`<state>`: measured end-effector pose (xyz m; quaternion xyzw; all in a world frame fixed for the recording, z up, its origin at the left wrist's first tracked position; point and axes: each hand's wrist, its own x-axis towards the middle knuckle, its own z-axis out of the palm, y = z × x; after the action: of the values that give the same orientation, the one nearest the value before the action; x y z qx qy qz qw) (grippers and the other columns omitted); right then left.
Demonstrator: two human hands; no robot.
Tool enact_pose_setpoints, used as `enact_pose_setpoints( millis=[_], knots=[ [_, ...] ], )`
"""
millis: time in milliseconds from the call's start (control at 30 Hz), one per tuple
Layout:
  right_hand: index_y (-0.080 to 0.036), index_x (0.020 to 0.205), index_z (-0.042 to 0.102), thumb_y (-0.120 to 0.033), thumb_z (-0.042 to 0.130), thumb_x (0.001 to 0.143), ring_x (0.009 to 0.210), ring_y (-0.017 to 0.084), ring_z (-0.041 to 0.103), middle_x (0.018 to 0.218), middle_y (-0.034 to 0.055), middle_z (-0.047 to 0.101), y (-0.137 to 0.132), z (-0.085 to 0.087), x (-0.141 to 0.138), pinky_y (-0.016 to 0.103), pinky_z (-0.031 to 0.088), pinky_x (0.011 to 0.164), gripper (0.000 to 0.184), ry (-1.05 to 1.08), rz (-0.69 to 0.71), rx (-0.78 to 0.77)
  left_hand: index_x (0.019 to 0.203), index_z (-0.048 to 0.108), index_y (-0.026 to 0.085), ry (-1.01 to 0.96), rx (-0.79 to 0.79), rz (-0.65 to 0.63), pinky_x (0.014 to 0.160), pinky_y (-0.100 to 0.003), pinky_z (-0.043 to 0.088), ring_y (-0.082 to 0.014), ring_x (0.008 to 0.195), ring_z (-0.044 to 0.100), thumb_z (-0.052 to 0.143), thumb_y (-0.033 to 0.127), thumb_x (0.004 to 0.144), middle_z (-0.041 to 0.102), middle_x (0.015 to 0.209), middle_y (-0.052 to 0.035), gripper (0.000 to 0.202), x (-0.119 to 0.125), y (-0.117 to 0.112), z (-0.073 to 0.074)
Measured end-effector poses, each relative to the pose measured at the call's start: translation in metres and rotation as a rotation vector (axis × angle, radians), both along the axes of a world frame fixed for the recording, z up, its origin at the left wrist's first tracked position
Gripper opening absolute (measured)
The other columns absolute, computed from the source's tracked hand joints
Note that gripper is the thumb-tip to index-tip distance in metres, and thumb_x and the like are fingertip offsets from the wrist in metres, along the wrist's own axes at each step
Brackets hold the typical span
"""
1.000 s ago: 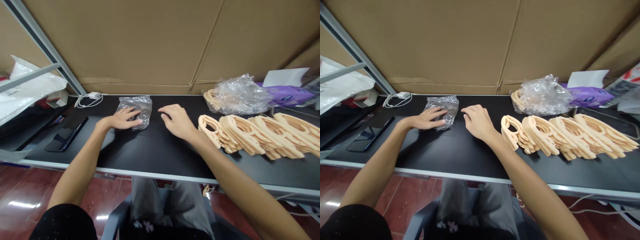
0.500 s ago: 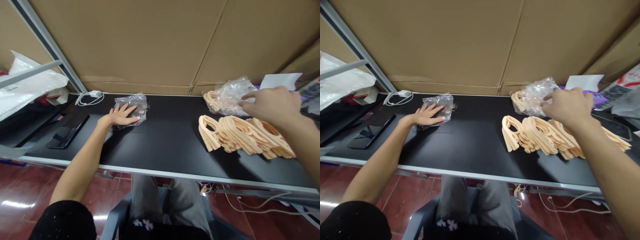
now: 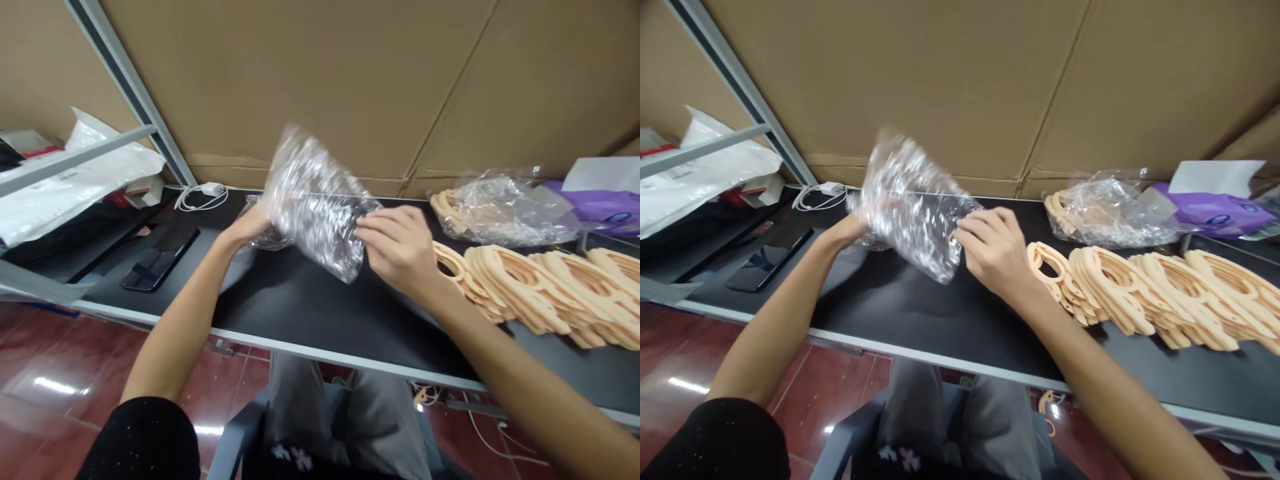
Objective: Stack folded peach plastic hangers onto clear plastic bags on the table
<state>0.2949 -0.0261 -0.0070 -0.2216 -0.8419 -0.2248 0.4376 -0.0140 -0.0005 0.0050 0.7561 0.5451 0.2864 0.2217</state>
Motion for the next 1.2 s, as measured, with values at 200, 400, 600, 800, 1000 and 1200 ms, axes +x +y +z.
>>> enact_pose_setpoints(
  millis=[200,400,600,800,1000,1200],
  knots=[
    [-0.019,0.09,0.071,0.0,0.056,0.088,0.093,0.023,0.066,0.093,0.0086,0.074,-0.008,-0.024,-0.008,0.038,0.052,0.078,0.025,-0.055,0.002,-0.029,0.123,0.071,0.018,-0.469,-0.155,-0.229,0.081,-0.046,0.059,-0.0345,0.096,0.074,0.019,0.092,0.088,0.075,0.095,-0.0168,0.097,0.011,0.001,0.004],
    [-0.021,0.094,0.071,0.0,0.058,0.087,0.095,0.024,0.064,0.094,0.0078,0.072,-0.009,-0.022,-0.003,0.041,0.056,0.081,0.026,0.11,0.057,-0.13,0.105,0.074,0.012,-0.469,-0.04,-0.145,0.071,-0.041,0.058,-0.0296,0.079,0.074,0.027,0.087,0.093,0.072,0.08,-0.0147,0.089,0.009,-0.003,0.014],
    [-0.024,0.088,0.071,0.002,0.058,0.084,0.096,0.024,0.062,0.093,0.0066,0.071,0.0,-0.022,0.01,0.045,0.057,0.085,0.029,0.203,0.008,-0.081,0.1,0.075,0.012,-0.637,-0.176,-0.034,0.061,-0.033,0.056,-0.0215,0.068,0.071,0.052,0.077,0.092,0.068,0.069,-0.0095,0.07,0.011,-0.006,0.013],
    [-0.024,0.085,0.074,-0.002,0.058,0.084,0.109,0.028,0.061,0.109,0.0108,0.067,0.001,-0.022,0.008,0.044,0.058,0.08,0.027,0.332,-0.025,-0.185,0.084,0.074,0.018,-0.727,-0.22,0.12,0.055,-0.023,0.052,-0.0106,0.059,0.064,0.083,0.04,0.078,0.074,0.081,-0.0057,0.024,0.017,-0.011,0.01],
    [-0.032,0.117,0.065,-0.038,0.062,0.092,0.103,0.026,0.067,0.121,0.0088,0.063,-0.001,-0.012,0.0,0.045,0.062,0.076,0.026,0.932,0.117,-0.945,0.084,0.073,0.017,-0.841,-0.235,0.13,0.057,-0.022,0.054,-0.0095,0.059,0.066,0.078,0.031,0.083,0.074,0.079,-0.0037,0.015,0.022,-0.013,0.014],
    [-0.029,0.109,0.058,-0.065,0.072,0.078,0.081,0.024,0.071,0.095,0.0056,0.073,-0.008,0.005,-0.004,0.039,0.061,0.065,0.05,1.164,0.341,-1.498,0.083,0.069,0.017,-0.901,-0.209,0.144,0.056,-0.021,0.054,-0.0103,0.061,0.067,0.079,0.031,0.084,0.075,0.077,-0.0036,0.017,0.027,-0.014,0.014]
  ],
)
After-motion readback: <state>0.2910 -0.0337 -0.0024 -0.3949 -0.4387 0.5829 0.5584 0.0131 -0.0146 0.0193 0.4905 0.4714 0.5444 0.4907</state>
